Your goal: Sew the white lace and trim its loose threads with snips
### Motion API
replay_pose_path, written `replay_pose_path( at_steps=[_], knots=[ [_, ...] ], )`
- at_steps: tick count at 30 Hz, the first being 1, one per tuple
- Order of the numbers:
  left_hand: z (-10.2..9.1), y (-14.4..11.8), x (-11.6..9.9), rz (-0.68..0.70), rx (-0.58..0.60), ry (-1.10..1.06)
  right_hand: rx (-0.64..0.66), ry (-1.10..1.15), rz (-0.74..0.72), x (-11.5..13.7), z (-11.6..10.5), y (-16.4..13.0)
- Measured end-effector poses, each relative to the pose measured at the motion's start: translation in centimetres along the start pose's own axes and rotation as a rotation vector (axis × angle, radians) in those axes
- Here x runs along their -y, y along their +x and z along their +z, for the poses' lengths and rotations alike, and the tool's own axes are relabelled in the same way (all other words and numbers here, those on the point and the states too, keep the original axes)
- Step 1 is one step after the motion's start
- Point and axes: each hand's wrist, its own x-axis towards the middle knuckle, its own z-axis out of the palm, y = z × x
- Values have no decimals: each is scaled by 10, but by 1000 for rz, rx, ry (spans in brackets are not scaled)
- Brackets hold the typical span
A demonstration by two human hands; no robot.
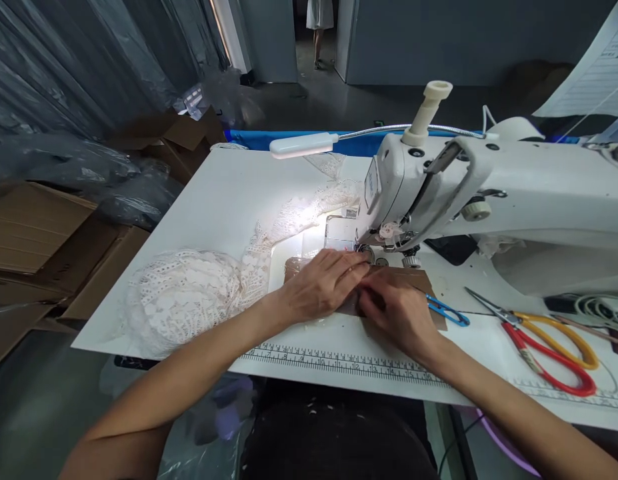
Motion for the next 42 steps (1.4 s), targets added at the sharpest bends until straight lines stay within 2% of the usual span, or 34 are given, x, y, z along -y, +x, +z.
replay_pose_path(
  at_steps=[3, 5, 8, 10, 14, 17, 21, 23, 29, 37, 42],
  knots=[
    [12, -6, 2, -2, 101, -57, 149, 83, -115, -4, -8, 1],
    [15, -8, 7, 8, 143, -123, 191, 216, -107, -13, -17, 7],
    [13, -8, 13, 41, 144, -195, 147, 211, 13, -32, -24, 20],
    [11, -7, 14, 36, 129, -202, 146, 119, 18, -41, -22, 25],
    [8, -6, 11, 0, 103, -135, 126, -23, -180, -47, -9, 25],
    [8, -5, 9, 36, 40, -60, 99, -86, -297, -45, -5, 21],
    [11, -3, 10, 144, -115, -47, 77, -102, -360, -47, -6, 19],
    [13, -3, 10, 181, -137, -67, 81, -103, -365, -49, -5, 19],
    [19, -4, 9, 137, -118, -106, 80, -65, -355, -55, -1, 17],
    [15, -5, 3, 121, -60, -32, 46, -82, -351, -48, 2, 15],
    [15, -6, 2, 108, -48, -29, 88, 38, -318, -55, 2, 13]
  ],
)
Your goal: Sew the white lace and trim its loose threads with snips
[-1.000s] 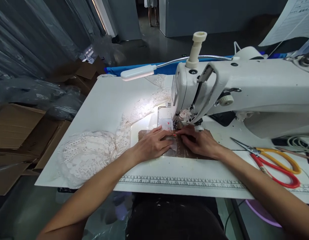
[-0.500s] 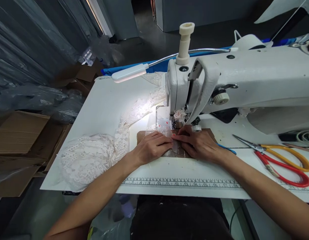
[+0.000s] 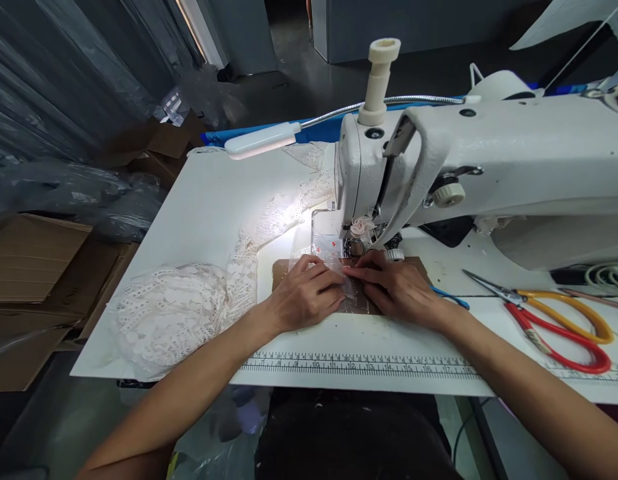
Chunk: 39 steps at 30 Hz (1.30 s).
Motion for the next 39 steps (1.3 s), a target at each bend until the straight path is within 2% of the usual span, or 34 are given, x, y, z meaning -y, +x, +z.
replay_pose_path(
  at_steps=[8, 15, 22, 27, 31, 37, 39],
  knots=[
    [0, 0, 1, 2, -20, -22, 12, 66, 34, -4, -8, -3],
    [0, -1, 1, 4, -22, -10, -32, 82, -33, 1, -12, -2],
    [3, -3, 3, -10, -31, -32, 81, 20, -152, 3, -14, -1],
    [-3, -1, 3, -68, -20, -139, 106, -44, -123, 9, -14, -3],
    [-8, 3, 7, -193, -74, -52, 109, -47, -107, 12, -15, -3],
    [-1, 5, 13, -113, 39, 48, 100, -49, -114, 12, -12, -4],
    [0, 5, 13, -125, 62, 79, 77, -63, -119, 12, -10, -5]
  ],
)
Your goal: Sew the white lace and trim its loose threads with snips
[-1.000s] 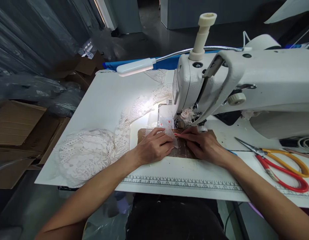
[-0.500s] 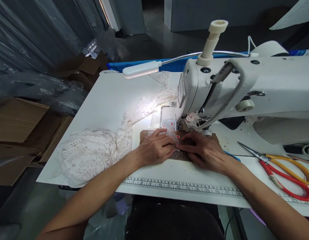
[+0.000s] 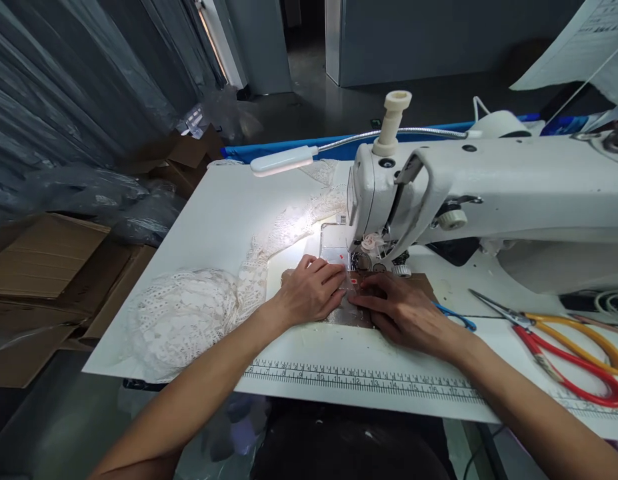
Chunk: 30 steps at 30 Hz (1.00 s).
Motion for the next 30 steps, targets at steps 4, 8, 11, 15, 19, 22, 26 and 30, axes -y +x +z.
replay_pose_path(
  at_steps=[4, 8, 11, 15, 19, 22, 26, 30],
  knots=[
    [-5, 2, -2, -21, 90, 31, -37, -19, -4, 2, 3, 0],
    [-13, 11, -3, -17, 210, 59, -58, -36, -10, 2, 5, -1],
    [-14, 19, -3, -29, 261, 89, -73, -47, -17, 1, 8, -1],
    [-10, 24, 2, -10, 251, 70, -86, -51, 5, 1, 10, -1],
    [-7, 19, 10, 16, 194, 4, -105, -44, 16, 1, 11, -1],
    [-9, 17, 11, -1, 178, -17, -92, -41, 30, 2, 12, -1],
    [-14, 22, 8, -93, 167, 83, -85, -38, 33, 3, 13, -1],
    [-12, 35, 13, -169, 102, 165, -98, -45, 24, 5, 14, 1]
  ],
)
